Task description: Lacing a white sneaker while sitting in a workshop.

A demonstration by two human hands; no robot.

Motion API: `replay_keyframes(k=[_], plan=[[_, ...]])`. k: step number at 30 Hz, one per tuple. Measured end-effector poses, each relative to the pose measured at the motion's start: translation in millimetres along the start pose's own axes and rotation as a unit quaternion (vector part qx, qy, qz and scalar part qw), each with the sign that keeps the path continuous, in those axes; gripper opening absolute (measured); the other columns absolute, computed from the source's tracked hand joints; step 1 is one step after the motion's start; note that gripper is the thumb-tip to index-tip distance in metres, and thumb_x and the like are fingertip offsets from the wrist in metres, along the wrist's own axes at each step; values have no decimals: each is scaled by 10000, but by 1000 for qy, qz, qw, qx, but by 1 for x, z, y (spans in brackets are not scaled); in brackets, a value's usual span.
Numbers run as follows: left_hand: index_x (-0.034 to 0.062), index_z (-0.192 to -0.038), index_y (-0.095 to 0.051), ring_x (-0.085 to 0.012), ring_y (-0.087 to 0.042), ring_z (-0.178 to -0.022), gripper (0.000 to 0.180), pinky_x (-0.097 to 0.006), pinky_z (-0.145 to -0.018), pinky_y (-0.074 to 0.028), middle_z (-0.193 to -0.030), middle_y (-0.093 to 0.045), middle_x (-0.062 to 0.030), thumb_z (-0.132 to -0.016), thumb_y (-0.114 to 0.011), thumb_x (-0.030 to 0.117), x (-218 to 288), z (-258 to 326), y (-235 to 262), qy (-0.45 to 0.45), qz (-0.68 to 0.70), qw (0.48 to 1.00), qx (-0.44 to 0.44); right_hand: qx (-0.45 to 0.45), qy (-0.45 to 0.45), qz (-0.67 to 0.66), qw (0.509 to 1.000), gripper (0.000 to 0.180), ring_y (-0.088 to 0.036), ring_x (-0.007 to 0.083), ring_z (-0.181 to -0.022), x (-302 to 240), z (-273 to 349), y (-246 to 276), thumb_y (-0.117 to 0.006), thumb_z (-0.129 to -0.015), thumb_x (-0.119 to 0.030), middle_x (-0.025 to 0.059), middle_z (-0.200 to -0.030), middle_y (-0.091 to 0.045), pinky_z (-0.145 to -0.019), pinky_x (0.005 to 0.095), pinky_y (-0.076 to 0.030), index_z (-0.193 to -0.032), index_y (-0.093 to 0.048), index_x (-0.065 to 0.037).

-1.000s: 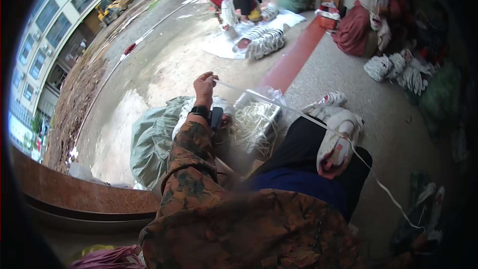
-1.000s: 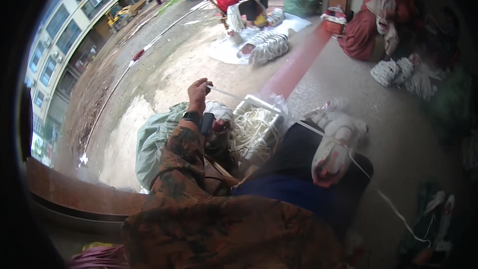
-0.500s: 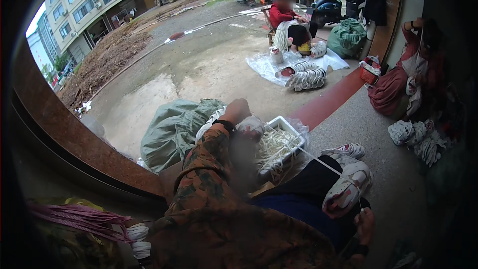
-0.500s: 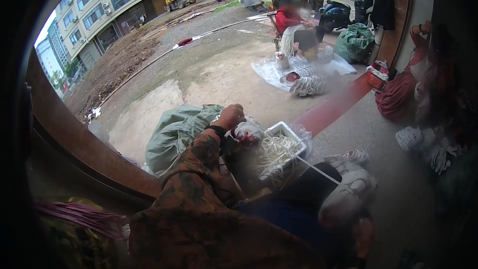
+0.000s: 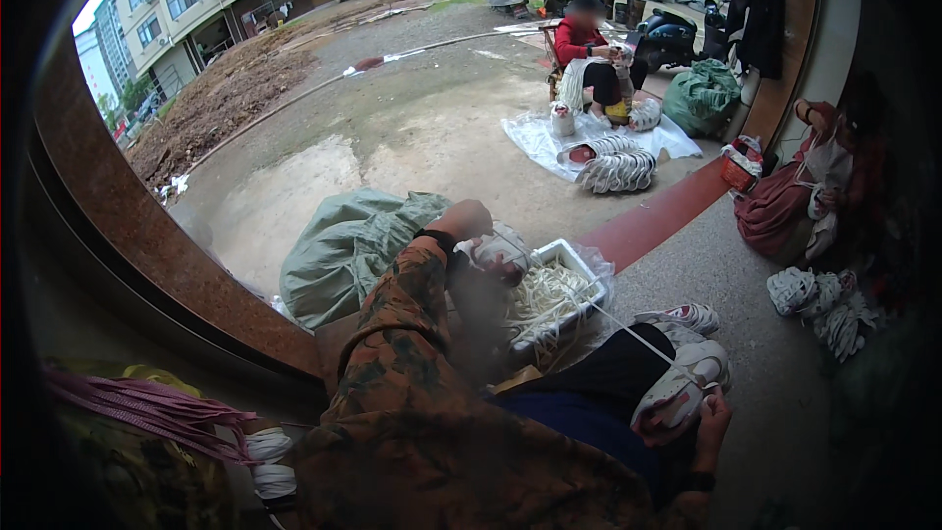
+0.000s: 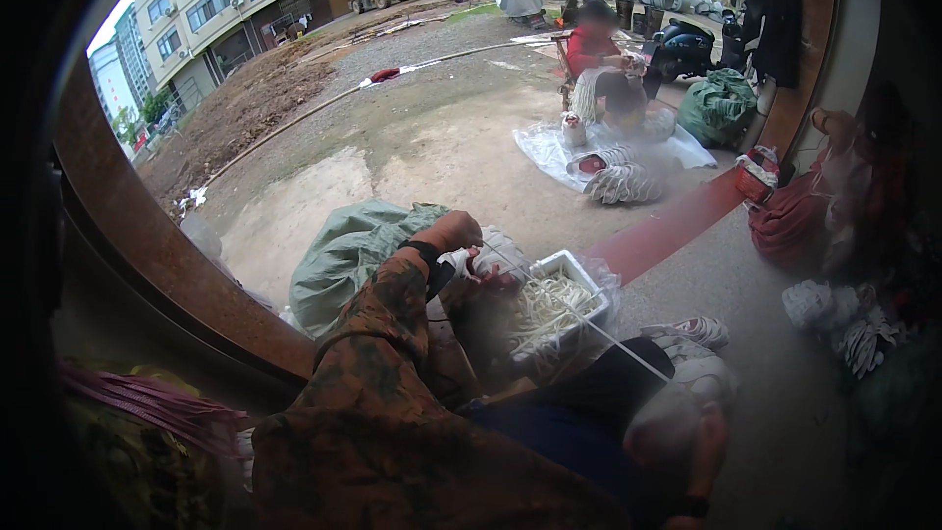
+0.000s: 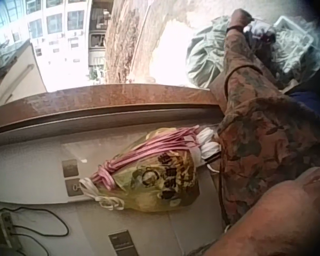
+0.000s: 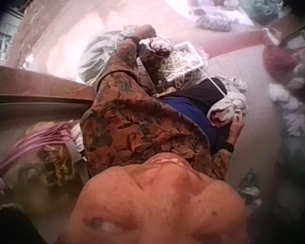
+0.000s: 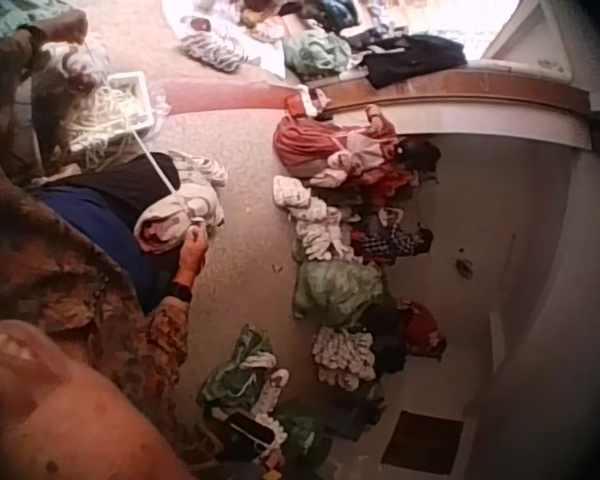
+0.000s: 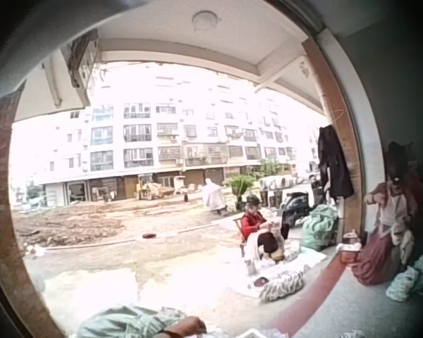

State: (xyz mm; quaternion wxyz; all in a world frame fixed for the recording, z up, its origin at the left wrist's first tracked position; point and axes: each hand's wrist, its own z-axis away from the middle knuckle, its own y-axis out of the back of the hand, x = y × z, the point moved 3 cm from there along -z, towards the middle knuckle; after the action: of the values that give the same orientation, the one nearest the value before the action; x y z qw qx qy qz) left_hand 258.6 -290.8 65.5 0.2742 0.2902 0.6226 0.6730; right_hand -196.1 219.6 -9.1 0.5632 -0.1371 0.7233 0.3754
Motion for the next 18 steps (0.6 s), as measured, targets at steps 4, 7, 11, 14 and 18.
replay_keyframes(k=[4, 7, 11, 14, 18], plan=[[106, -789, -724, -307, -639, -810, 248, -409, -709, -502, -836, -682, -105, -769, -618, 329, -2, 2, 4, -20, -28, 999, -3, 52, 118, 120, 984, 26, -524, 111, -824, -8, -2, 2, -549, -799, 18, 67, -861, -574, -761, 266, -431, -785, -550, 40], [80, -799, -721, -313, -640, -752, 264, -410, -673, -501, -808, -678, -126, -773, -618, 322, 1, 5, 1, 66, 74, 993, -58, 32, 116, 155, 981, 142, -462, 93, -702, -9, -4, 2, -583, -787, 0, 44, -745, -541, -644, 271, -410, -687, -482, 15], [1, -823, -685, -191, -656, -613, 141, -343, -574, -512, -693, -677, -114, -795, -637, 130, 38, 1, -2, 56, 211, 970, -109, 58, 22, 132, 989, 172, -421, 81, -595, 4, -4, 2, -604, -788, -18, -12, -631, -469, -539, 267, -358, -671, -478, -13], [5, -824, -684, -190, -659, -631, 155, -338, -574, -512, -715, -684, -102, -807, -622, 146, 76, -10, -6, 93, 269, 943, -173, 70, -3, 110, 991, 162, -398, 63, -554, 16, -5, 2, -599, -798, -18, -32, -614, -457, -510, 243, -335, -678, -492, -39], [17, -844, -667, -164, -666, -688, 166, -283, -580, -497, -742, -688, -73, -828, -598, 167, 137, -21, -13, 52, 331, 911, -239, 65, -38, 12, 997, 129, -408, 35, -547, 23, -3, 4, -590, -809, -8, -35, -633, -481, -504, 207, -323, -718, -513, -58]])
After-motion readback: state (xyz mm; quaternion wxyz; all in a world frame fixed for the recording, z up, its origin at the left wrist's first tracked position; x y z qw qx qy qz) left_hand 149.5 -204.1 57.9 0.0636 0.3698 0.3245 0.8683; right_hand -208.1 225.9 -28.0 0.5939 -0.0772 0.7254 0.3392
